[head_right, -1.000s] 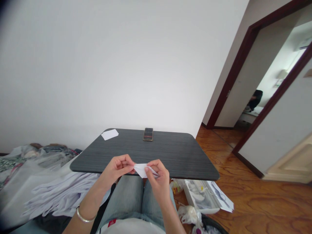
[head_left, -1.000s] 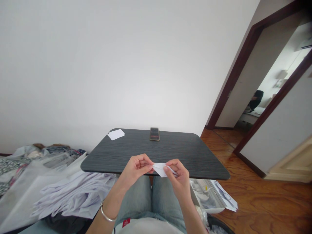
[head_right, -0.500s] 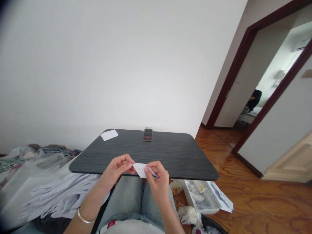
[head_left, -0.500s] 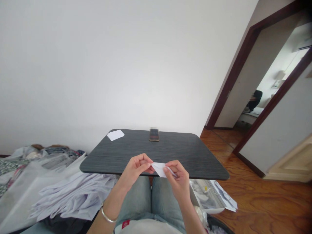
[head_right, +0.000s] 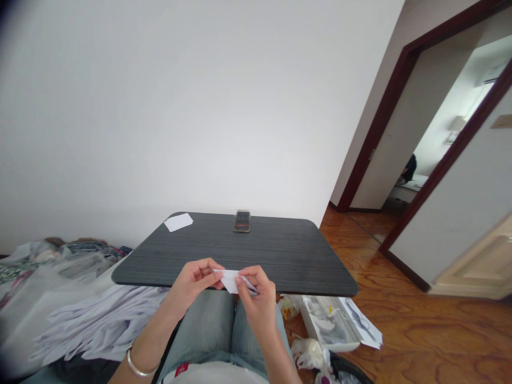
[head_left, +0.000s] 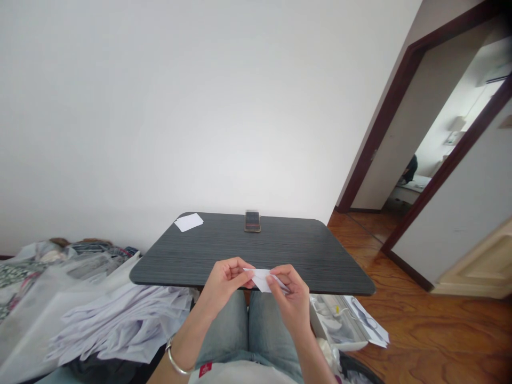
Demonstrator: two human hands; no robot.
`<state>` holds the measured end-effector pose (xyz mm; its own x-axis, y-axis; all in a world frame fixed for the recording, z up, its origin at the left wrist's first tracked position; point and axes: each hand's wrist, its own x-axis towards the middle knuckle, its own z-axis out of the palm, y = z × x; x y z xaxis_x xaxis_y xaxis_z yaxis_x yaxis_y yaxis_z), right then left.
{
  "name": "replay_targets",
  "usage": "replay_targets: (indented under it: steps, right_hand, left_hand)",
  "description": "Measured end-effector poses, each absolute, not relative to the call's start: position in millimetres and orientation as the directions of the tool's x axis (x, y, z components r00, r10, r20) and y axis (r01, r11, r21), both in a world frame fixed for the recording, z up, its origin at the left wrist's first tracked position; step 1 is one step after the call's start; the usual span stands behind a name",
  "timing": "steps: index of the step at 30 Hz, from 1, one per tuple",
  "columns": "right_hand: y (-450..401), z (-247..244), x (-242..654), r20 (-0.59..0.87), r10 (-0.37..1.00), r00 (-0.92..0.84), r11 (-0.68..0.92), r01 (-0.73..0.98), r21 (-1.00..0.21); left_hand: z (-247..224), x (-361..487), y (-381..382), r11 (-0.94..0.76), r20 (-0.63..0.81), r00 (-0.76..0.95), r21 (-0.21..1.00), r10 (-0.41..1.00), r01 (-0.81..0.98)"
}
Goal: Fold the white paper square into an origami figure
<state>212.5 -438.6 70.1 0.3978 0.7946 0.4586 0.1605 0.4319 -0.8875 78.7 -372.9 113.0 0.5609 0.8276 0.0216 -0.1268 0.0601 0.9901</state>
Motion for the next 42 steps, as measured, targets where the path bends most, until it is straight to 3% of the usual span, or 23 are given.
replay_targets:
  steps: [14, 23, 35, 42]
  right_hand:
    - [-437, 69, 214, 0.460, 0.788, 0.409, 0.421, 0.186, -0.888]
    - [-437, 68, 215, 0.458, 0.796, 0.396, 0.412, 0.202, -0.889]
    - [-437, 69, 215, 0.450, 0.797, 0.402, 0.407, 0.194, -0.893]
    - [-437, 71, 214, 0.454, 0.804, 0.384, 0.420, 0.175, -0.891]
  left_hand:
    - [110, 70, -362, -0.058, 0.063, 0.607, 0.998, 0.792, -0.027]
    - [118, 65, -364, -0.058, 0.032, 0.649, 0.998, 0.760, 0.019]
    - [118, 65, -365, -0.071, 0.085, 0.644, 0.996, 0.761, -0.047]
    - [115, 73, -366, -0.110, 0.062, 0.656, 0.993, 0.752, 0.033]
